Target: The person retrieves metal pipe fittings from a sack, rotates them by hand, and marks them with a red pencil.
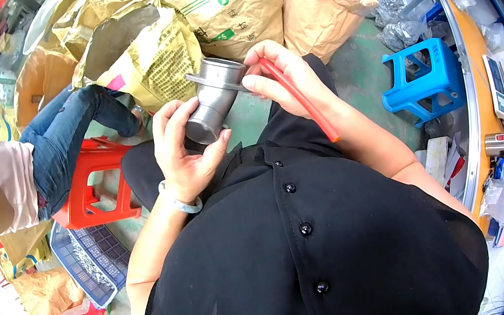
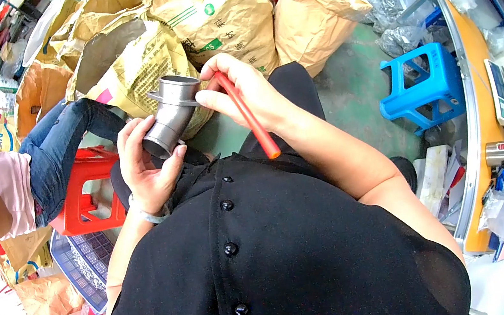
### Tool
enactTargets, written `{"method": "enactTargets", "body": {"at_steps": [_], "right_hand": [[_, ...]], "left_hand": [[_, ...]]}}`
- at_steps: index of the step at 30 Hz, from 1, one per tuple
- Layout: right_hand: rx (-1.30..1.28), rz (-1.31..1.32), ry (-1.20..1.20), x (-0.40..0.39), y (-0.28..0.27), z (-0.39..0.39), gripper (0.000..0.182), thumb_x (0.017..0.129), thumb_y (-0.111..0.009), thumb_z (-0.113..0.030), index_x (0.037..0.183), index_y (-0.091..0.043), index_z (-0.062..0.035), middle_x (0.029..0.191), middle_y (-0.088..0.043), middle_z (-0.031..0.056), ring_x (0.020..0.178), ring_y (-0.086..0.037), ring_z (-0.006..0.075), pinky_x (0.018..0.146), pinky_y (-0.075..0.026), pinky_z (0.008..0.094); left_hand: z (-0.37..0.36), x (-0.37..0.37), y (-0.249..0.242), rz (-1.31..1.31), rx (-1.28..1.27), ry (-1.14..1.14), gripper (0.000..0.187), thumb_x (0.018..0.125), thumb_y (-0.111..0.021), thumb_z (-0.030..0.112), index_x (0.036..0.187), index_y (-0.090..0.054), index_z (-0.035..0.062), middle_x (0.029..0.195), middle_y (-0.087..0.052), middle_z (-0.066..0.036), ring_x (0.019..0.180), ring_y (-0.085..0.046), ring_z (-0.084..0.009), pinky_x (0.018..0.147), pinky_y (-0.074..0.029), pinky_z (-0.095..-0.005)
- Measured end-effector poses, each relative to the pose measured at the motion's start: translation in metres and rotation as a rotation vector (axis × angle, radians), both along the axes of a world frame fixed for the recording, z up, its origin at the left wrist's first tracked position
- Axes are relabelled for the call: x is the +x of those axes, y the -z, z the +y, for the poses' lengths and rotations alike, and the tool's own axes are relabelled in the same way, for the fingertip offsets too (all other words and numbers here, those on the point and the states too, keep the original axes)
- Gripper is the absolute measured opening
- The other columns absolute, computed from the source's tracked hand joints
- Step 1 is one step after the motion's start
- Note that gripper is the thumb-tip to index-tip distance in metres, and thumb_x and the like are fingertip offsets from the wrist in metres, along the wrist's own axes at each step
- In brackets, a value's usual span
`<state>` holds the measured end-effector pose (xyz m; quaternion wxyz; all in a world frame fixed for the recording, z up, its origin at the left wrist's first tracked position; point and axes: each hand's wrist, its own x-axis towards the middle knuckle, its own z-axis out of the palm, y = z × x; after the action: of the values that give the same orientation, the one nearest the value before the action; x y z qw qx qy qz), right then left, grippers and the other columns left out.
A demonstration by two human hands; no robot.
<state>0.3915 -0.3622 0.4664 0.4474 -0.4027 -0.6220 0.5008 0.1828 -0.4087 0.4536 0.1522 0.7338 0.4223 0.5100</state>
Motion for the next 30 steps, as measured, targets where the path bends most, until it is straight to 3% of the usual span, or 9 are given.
{"method": "enactTargets", "body": {"at_steps": [1, 10, 13, 14, 23, 30], "right_hand": [[0.067, -0.079, 0.025, 0.000, 0.001, 0.001, 0.027, 0.078, -0.064, -0.007, 0.099, -0.047, -0.0014, 0.079, -0.056, 0.0051, 0.073, -0.054, 0.0094, 0.066, -0.046, 0.0233], [0.105, 0.129, 0.015, -0.009, -0.010, 0.000, 0.032, 0.075, -0.064, -0.005, 0.102, -0.049, -0.0015, 0.086, -0.057, 0.0066, 0.080, -0.055, 0.0101, 0.073, -0.047, 0.0242], [0.062, 0.051, -0.016, -0.010, -0.012, 0.001, 0.032, 0.074, -0.064, -0.006, 0.102, -0.049, -0.0018, 0.085, -0.058, 0.0063, 0.079, -0.055, 0.0101, 0.072, -0.046, 0.0231], [-0.055, 0.075, -0.050, -0.011, -0.016, -0.002, 0.031, 0.077, -0.060, -0.001, 0.105, -0.048, -0.0052, 0.087, -0.054, 0.0018, 0.081, -0.050, 0.0070, 0.072, -0.042, 0.0212], [-0.204, 0.280, -0.138, -0.010, -0.010, 0.001, 0.033, 0.074, -0.056, 0.002, 0.105, -0.048, -0.0041, 0.085, -0.054, 0.0026, 0.079, -0.051, 0.0082, 0.071, -0.043, 0.0218], [-0.220, 0.262, -0.147, -0.010, -0.006, 0.002, 0.035, 0.073, -0.055, 0.001, 0.106, -0.047, -0.0031, 0.085, -0.054, 0.0034, 0.079, -0.051, 0.0091, 0.073, -0.043, 0.0228]], "left_hand": [[0.000, 0.000, -0.001, 0.012, 0.002, 0.000, 0.056, 0.057, -0.078, 0.010, 0.108, -0.055, 0.0014, 0.103, -0.049, -0.016, 0.093, -0.052, -0.0258, 0.079, -0.045, -0.0317], [-0.006, 0.006, -0.014, 0.133, 0.046, 0.005, 0.054, 0.056, -0.078, 0.011, 0.105, -0.056, 0.0033, 0.100, -0.049, -0.015, 0.087, -0.054, -0.0251, 0.073, -0.046, -0.0312], [-0.008, 0.008, -0.016, 0.141, 0.037, 0.013, 0.054, 0.055, -0.078, 0.012, 0.104, -0.057, 0.0040, 0.099, -0.049, -0.015, 0.085, -0.054, -0.0251, 0.073, -0.047, -0.0312], [-0.009, 0.008, -0.016, 0.150, 0.036, 0.012, 0.054, 0.055, -0.078, 0.012, 0.104, -0.057, 0.0040, 0.098, -0.049, -0.015, 0.085, -0.054, -0.0252, 0.072, -0.047, -0.0312], [-0.011, 0.010, -0.020, 0.170, 0.006, 0.014, 0.054, 0.054, -0.079, 0.014, 0.103, -0.057, 0.0042, 0.097, -0.049, -0.015, 0.082, -0.054, -0.0249, 0.070, -0.047, -0.0312], [-0.011, 0.011, -0.021, 0.179, 0.013, 0.012, 0.054, 0.054, -0.079, 0.015, 0.103, -0.057, 0.0046, 0.097, -0.049, -0.015, 0.081, -0.054, -0.0245, 0.069, -0.047, -0.0308]]}}
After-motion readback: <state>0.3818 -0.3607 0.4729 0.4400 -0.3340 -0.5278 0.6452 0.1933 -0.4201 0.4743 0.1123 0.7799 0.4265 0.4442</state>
